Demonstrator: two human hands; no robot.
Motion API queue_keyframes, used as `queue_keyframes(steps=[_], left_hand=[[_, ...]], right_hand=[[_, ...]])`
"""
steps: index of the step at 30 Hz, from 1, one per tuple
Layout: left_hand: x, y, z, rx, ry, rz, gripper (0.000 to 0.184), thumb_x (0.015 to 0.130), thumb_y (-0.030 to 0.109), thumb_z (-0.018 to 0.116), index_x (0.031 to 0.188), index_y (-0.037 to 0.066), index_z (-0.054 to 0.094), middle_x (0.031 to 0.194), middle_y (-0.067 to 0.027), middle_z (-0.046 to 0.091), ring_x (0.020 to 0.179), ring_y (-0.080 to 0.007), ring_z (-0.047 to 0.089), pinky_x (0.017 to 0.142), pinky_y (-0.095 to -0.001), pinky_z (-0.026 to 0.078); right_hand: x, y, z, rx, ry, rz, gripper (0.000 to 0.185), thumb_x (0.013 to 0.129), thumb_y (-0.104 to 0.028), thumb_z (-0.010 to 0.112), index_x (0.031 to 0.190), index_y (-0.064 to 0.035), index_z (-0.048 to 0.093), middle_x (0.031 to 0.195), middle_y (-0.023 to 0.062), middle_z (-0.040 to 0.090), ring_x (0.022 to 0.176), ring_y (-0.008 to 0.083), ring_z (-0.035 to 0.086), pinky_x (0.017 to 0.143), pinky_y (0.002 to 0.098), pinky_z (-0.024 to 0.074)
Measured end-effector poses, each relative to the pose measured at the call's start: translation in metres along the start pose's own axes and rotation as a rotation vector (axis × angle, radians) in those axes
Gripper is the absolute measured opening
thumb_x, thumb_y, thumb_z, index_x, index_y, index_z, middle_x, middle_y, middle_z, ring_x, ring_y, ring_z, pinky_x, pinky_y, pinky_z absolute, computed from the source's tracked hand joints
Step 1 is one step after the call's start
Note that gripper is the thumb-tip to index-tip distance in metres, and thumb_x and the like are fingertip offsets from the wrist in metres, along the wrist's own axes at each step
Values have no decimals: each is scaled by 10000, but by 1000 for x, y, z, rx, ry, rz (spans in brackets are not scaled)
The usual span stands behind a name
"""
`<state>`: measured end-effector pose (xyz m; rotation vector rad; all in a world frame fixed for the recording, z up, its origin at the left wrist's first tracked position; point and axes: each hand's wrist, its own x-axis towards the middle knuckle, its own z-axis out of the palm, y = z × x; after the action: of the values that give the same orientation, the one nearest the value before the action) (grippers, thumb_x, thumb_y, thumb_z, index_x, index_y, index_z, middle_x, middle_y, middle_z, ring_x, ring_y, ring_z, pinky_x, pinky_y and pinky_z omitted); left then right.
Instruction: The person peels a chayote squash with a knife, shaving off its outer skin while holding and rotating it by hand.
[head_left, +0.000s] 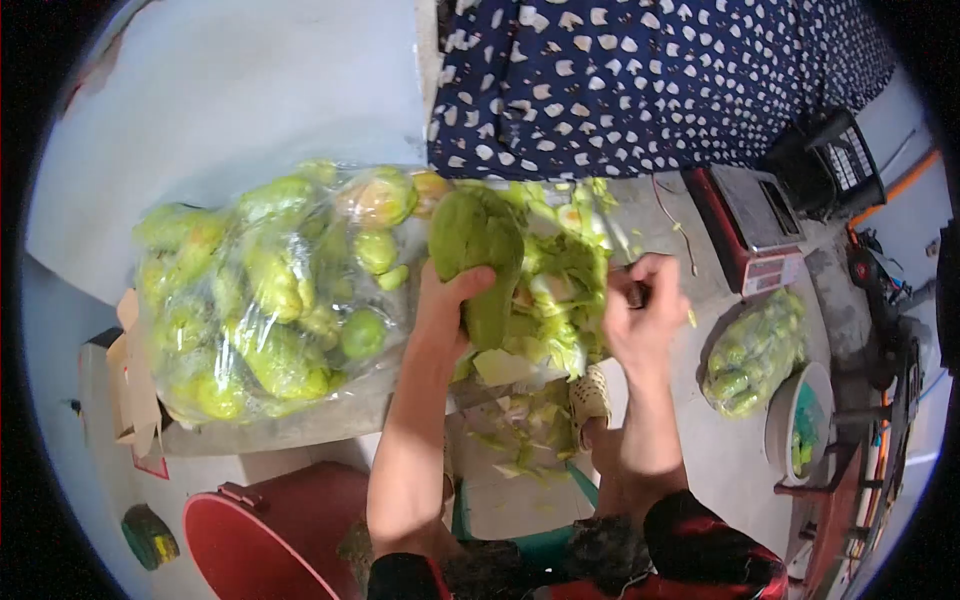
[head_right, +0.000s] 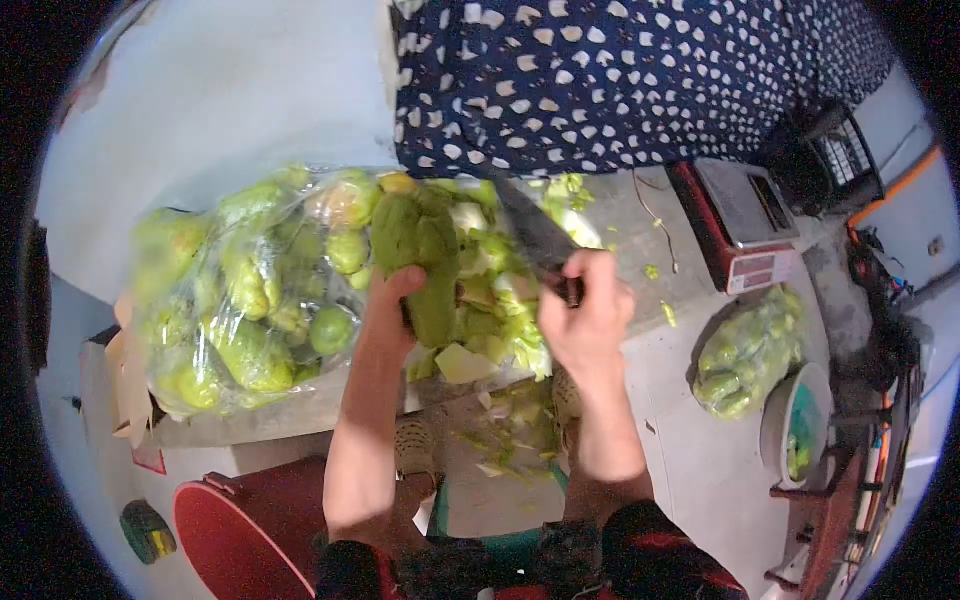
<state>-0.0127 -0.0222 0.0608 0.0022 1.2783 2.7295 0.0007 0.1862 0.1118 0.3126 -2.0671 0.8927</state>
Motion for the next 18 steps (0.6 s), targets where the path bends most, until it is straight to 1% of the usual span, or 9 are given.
queue_keyframes(steps=[2, 3, 4, 6, 7, 10, 13, 17, 18], left_hand=[[-10, -4, 2, 76, 35, 68, 709, 700, 304, 770, 1269, 10, 465, 1025, -139, 618, 843, -291, 661, 674, -419, 589], [-14, -3, 1, -1, 31, 11, 688, 661, 235, 804, 1241, -4, 523, 1062, -99, 625, 917, -220, 635, 780, -356, 553], [-14, -11, -9, -10, 23, 11, 688, 661, 235, 804, 1241, -4, 523, 1062, -99, 625, 917, -220, 635, 780, -356, 553], [-9, -25, -23, -54, 133, -9, 723, 658, 238, 819, 1271, 7, 511, 1092, -84, 630, 966, -203, 628, 834, -341, 527], [-7, -25, -22, -74, 168, -18, 734, 658, 238, 823, 1280, 11, 507, 1102, -79, 632, 983, -198, 625, 852, -336, 518], [-9, -23, -21, -76, 139, 42, 787, 637, 184, 843, 1321, 34, 483, 1169, -70, 620, 1053, -178, 601, 909, -324, 481], [1, -24, -40, 262, 74, 299, 787, 595, 88, 842, 1298, 36, 491, 1189, -83, 614, 1077, -179, 590, 937, -331, 463], [-13, -16, -47, 210, 58, 312, 767, 591, 90, 838, 1276, 34, 499, 1169, -79, 618, 1074, -181, 592, 944, -329, 459], [-17, -12, -48, 290, 89, 309, 778, 582, 94, 842, 1276, 36, 495, 1172, -77, 614, 1080, -181, 590, 947, -328, 458]], right_hand=[[-9, 1, 2, 14, -95, -137, 255, 650, -26, 684, 775, -44, 462, 638, 86, 549, 483, 215, 546, 464, 321, 431], [-6, -5, 2, 29, -118, -267, 270, 652, -51, 709, 746, -51, 456, 616, 85, 522, 492, 224, 537, 465, 335, 427], [-10, -9, 7, 71, -112, -309, 320, 636, -113, 756, 715, -56, 452, 611, 90, 507, 488, 249, 515, 457, 347, 410], [-14, -14, 10, 190, -228, -393, 340, 627, -173, 758, 692, -57, 446, 601, 87, 478, 471, 255, 482, 445, 349, 385], [-20, -12, 13, 193, -296, -402, 345, 604, -208, 737, 680, -48, 442, 595, 86, 458, 460, 260, 454, 433, 350, 361], [-25, -22, 20, 269, -350, -465, 322, 583, -222, 684, 678, -36, 437, 586, 90, 442, 453, 259, 439, 425, 354, 350], [-29, -32, 28, 261, -326, -532, 348, 532, -271, 633, 668, -24, 428, 584, 103, 437, 451, 264, 440, 413, 352, 340], [-29, -47, 31, 267, -379, -572, 335, 515, -267, 595, 656, -21, 416, 596, 118, 452, 457, 265, 453, 408, 349, 343], [-30, -49, 32, 260, -384, -582, 318, 522, -256, 584, 654, -23, 414, 600, 120, 457, 459, 264, 457, 408, 351, 346]])
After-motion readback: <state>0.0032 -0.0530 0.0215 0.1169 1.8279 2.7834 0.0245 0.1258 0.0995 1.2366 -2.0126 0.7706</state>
